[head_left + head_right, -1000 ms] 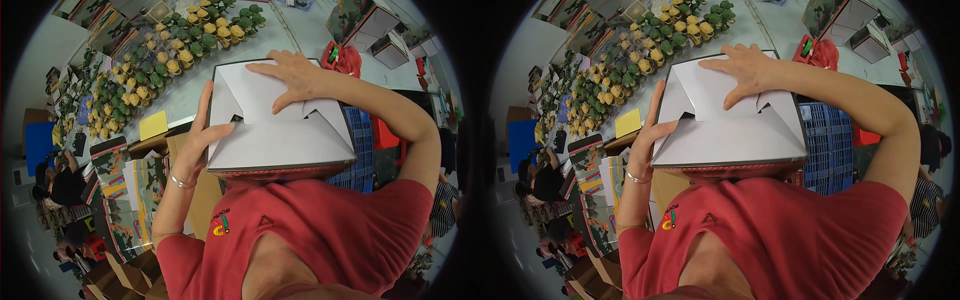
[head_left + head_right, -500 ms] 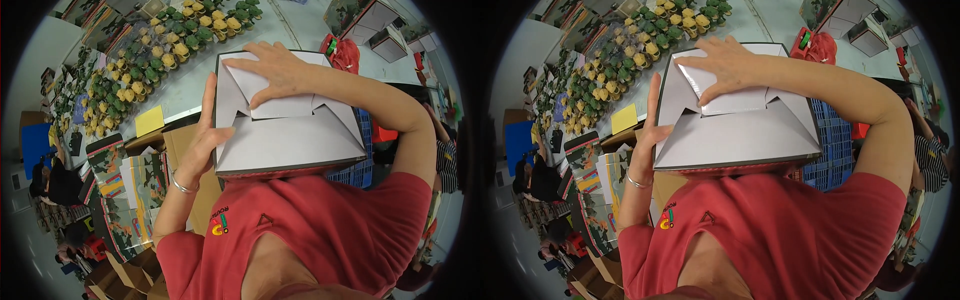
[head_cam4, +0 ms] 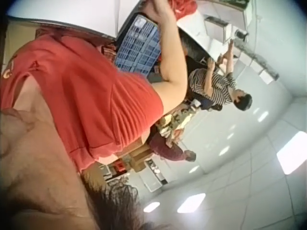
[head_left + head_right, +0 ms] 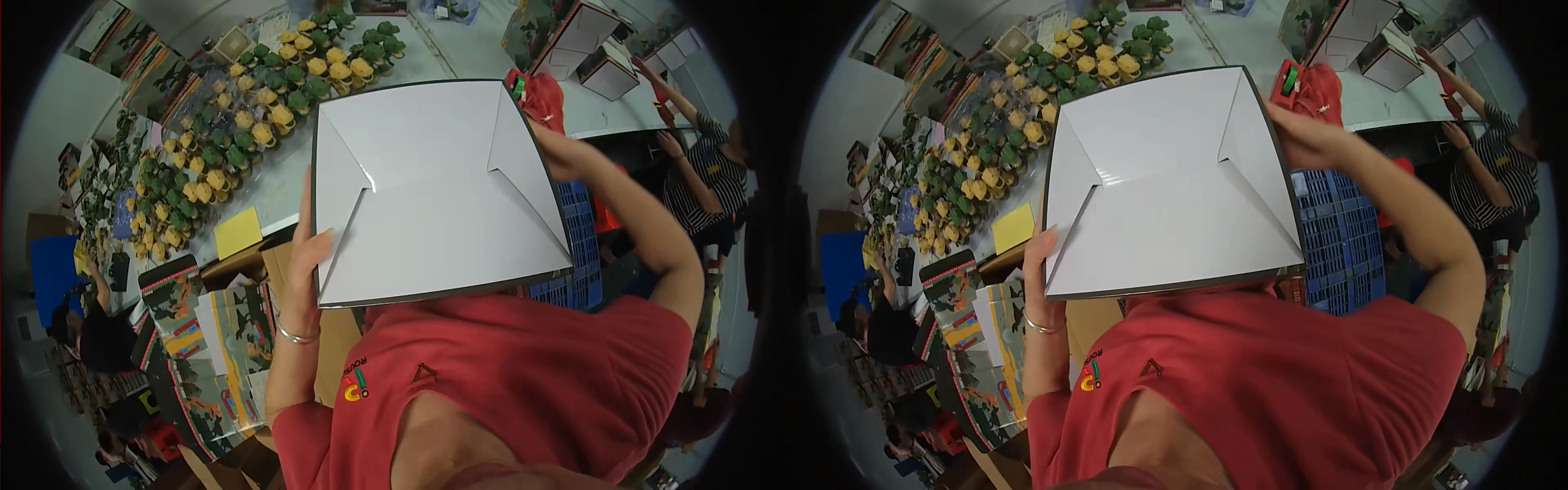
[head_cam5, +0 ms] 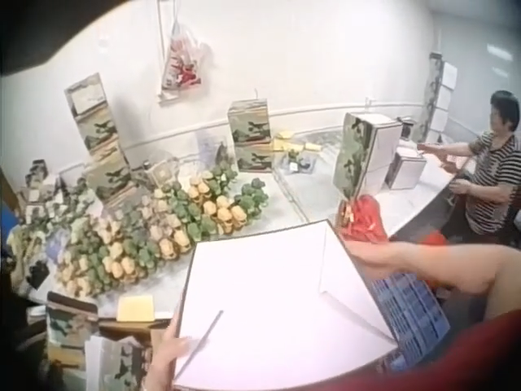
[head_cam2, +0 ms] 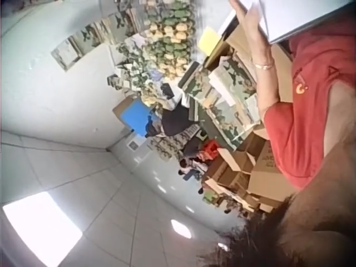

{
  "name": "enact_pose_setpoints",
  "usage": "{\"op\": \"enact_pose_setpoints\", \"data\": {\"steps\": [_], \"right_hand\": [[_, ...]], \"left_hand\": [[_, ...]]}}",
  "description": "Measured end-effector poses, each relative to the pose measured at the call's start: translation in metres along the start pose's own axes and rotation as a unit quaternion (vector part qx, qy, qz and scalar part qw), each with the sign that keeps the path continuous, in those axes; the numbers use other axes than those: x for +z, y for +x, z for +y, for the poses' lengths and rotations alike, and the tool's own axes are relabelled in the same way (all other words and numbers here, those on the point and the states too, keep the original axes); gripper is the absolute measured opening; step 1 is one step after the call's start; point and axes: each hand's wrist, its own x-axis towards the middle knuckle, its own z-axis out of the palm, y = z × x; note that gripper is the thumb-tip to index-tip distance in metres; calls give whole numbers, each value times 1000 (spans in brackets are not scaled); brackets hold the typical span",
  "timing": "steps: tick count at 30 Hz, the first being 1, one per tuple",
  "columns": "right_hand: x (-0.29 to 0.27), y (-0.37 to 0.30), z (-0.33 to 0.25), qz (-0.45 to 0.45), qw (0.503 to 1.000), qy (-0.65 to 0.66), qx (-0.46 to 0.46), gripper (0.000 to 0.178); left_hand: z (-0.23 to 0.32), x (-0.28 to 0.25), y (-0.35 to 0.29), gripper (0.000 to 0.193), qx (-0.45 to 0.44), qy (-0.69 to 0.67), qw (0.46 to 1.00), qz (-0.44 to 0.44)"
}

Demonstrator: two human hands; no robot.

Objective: Packing toy dinosaurs into display boxes at a factory workstation.

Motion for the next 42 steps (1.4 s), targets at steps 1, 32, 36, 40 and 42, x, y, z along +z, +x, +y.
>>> {"op": "enact_pose_setpoints", "data": {"steps": [1, 32, 36, 40, 42], "right_hand": [[-1, -4, -6, 3, 1000, -2, -5, 85], [-160, 143, 103, 336, 690, -589, -254, 68], [-158, 180, 38, 178, 517, -746, -380, 42], [-141, 181, 36, -176, 473, -809, -302, 5], [-139, 142, 51, -191, 546, -761, -294, 8]], "left_hand": [[12, 8, 7, 96, -14, 30, 999, -25], [-267, -21, 165, 56, -306, 49, 941, 136], [-254, -1, 164, 62, -340, 49, 932, 118], [-303, -47, 171, 56, -230, -60, 971, 1], [-263, -33, 199, 35, -53, -69, 995, -39]]}}
